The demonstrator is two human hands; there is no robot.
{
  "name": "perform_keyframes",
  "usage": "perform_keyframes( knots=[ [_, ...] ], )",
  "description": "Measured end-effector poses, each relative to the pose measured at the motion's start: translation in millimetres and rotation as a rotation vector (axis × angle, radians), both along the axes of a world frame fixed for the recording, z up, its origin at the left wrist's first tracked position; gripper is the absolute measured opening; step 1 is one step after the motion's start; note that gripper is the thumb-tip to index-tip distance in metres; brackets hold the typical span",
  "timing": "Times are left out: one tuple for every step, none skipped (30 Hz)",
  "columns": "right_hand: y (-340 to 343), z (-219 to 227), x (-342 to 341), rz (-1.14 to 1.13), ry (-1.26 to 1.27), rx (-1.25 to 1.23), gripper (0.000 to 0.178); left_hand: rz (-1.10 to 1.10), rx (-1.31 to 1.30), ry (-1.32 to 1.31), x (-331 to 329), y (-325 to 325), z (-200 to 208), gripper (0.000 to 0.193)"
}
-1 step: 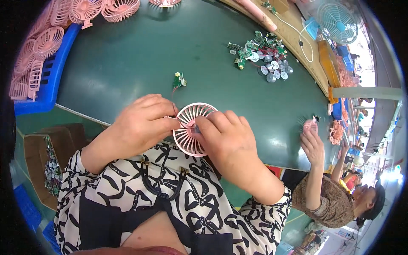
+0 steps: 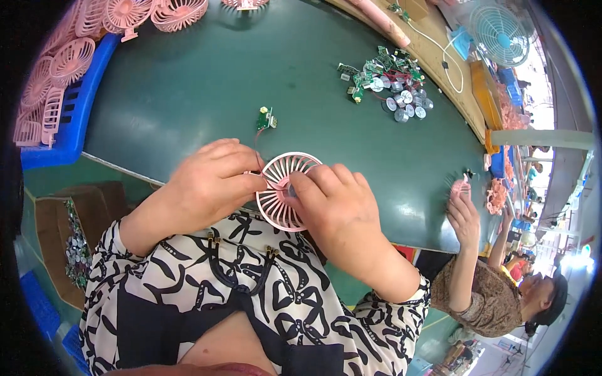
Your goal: The person assembles mini fans by fitting motor and circuit units into plastic fan covers by hand. The person also retrieves electronic components from a box onto the workstation and pulls additional fan covers from a large bin using a reacher tool.
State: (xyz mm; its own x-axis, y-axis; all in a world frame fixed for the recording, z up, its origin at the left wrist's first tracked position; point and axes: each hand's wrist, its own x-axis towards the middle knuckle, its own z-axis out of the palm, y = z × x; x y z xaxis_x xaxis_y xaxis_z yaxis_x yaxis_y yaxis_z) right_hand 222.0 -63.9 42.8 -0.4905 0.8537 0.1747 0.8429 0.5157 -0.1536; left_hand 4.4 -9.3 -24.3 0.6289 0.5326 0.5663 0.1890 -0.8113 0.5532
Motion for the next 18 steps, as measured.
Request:
perform_keyframes(
  knots=[
    [-0.6, -0.2, -0.3, 0.007, -0.019, 0.016, 0.027, 0.007, 0.036, -0.018, 1.1, -1.0, 0.3, 0.02],
    [-1.2, -0.3, -0.6, 0.015, -0.037, 0.032, 0.023, 0.009, 0.035, -0.018, 0.8, -2.4, 0.1, 0.02],
    [-2.9, -0.6, -1.6, 0.017, -0.037, 0.031, 0.023, 0.015, 0.026, 0.006, 0.5, -4.0, 0.1, 0.022],
    [-5.1, -2.1, -4.1, 0.005, -0.078, 0.023, 0.021, 0.018, 0.018, 0.032, -0.4, -4.4, -0.6, 0.025],
    [-6.7, -3.7, -6.4, -0.008, -0.118, 0.016, 0.02, 0.018, 0.017, 0.033, -1.1, -4.2, -0.4, 0.025],
    [-7.4, -6.0, -8.0, -0.009, -0.117, 0.016, 0.02, 0.01, 0.013, 0.043, -1.6, -3.7, 0.4, 0.025],
    [-8.2, -8.9, -9.0, -0.021, -0.101, 0.033, 0.02, 0.003, 0.009, 0.051, -1.9, -3.4, 0.3, 0.025],
    [-8.2, -10.8, -9.7, -0.034, -0.086, 0.051, 0.019, 0.002, 0.008, 0.052, -2.6, -2.6, -0.5, 0.025],
    [-6.8, -11.7, -10.4, -0.036, -0.085, 0.052, 0.019, 0.0, 0.016, 0.053, -3.6, -1.3, -1.2, 0.026],
    [-5.0, -12.4, -10.6, -0.037, -0.079, 0.047, 0.02, -0.001, 0.021, 0.054, -4.3, -0.6, -1.8, 0.026],
    [-3.3, -12.6, -11.2, -0.038, -0.072, 0.044, 0.02, -0.002, 0.02, 0.056, -5.4, 0.7, -1.8, 0.026],
    [-2.1, -11.6, -11.9, -0.04, -0.069, 0.045, 0.02, 0.001, 0.022, 0.054, -7.0, 2.5, -1.2, 0.027],
    [-2.5, -8.6, -11.4, -0.035, -0.065, 0.021, 0.024, 0.008, 0.023, 0.054, -7.9, 2.0, 1.1, 0.027],
    [-2.9, -5.5, -10.6, -0.029, -0.06, 0.0, 0.029, 0.011, 0.025, 0.06, -8.5, 1.6, 3.3, 0.027],
    [-5.6, -2.2, -9.1, -0.026, -0.051, 0.006, 0.029, -0.005, 0.008, 0.048, -8.7, 1.0, 5.1, 0.028],
    [-10.8, 2.6, -5.6, -0.01, -0.006, 0.015, 0.036, -0.018, 0.0, 0.041, -8.5, 1.4, 9.1, 0.028],
    [-11.4, 4.8, -4.7, 0.011, 0.05, 0.037, 0.044, -0.014, 0.022, 0.055, -11.6, 4.4, 12.5, 0.028],
    [-16.9, 7.4, 2.2, 0.068, 0.045, -0.031, 0.056, -0.01, 0.047, 0.071, -12.5, 4.3, 15.7, 0.028]
  ],
)
